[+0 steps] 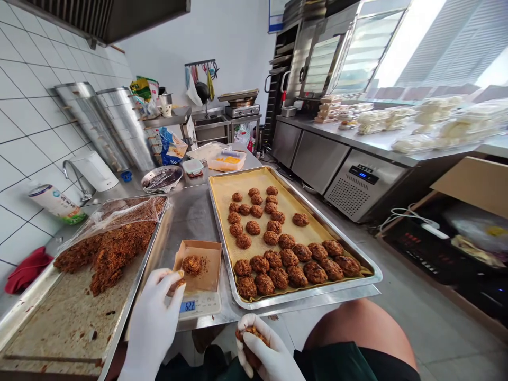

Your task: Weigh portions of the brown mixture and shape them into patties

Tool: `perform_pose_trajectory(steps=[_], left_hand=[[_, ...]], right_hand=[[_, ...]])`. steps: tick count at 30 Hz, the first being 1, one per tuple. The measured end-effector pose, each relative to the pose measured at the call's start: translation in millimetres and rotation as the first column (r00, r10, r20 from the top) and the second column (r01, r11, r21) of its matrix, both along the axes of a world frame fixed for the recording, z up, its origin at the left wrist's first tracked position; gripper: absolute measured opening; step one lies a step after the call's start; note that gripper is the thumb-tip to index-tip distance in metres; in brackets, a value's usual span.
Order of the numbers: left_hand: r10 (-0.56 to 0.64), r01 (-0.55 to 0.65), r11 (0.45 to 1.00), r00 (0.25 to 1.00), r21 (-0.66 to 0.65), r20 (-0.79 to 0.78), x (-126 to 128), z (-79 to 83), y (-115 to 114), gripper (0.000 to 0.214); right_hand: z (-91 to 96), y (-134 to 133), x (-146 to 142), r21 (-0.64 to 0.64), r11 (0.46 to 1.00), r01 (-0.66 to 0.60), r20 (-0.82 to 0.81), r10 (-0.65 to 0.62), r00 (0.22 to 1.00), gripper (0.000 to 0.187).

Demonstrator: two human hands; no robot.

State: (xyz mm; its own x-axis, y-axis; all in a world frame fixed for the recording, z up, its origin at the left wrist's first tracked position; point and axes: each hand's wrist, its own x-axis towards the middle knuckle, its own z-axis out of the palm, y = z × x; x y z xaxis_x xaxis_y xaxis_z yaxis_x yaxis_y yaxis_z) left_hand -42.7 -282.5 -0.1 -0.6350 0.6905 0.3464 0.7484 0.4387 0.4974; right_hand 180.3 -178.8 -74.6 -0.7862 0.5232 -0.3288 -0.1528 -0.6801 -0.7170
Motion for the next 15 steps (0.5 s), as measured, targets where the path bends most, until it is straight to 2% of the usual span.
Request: perform_pose_trajectory(steps=[2, 5, 9, 12, 15], left_hand=[[-0.027, 0.026, 0.999, 0.999, -0.036, -0.027, -11.4, 0.9, 15.0, 0.026], [-0.110, 0.101, 0.992, 0.988, -0.079, -0.107, -21.2, -4.1, 38.7, 0.017], [-0.198, 0.179, 0.976, 0.966, -0.123, -0.168, -27.3, -15.1, 59.0, 0.021], [-0.235, 0.212, 0.968, 0.952, -0.132, -0.194, -31.7, -18.2, 61.3, 0.032], [-0.250, 0.229, 0.966, 0.944, -0.120, -0.215, -32.7, -7.4, 50.0, 0.041]], right_hand=[[-10.5, -5.9, -4.4, -0.049, 0.998, -0.045, -0.015, 0.044, 0.999, 0.026], [-24.2, -14.6, -11.1, -0.107, 0.991, -0.085, -0.012, 0.084, 0.996, 0.030], [-30.4, -15.5, -11.6, -0.140, 0.986, -0.086, -0.022, 0.084, 0.996, 0.030], [-24.2, -9.8, -8.1, -0.139, 0.985, -0.103, -0.127, 0.085, 0.988, 0.028], [-13.5, -3.6, -6.4, -0.207, 0.974, -0.094, -0.210, 0.050, 0.976, 0.028]])
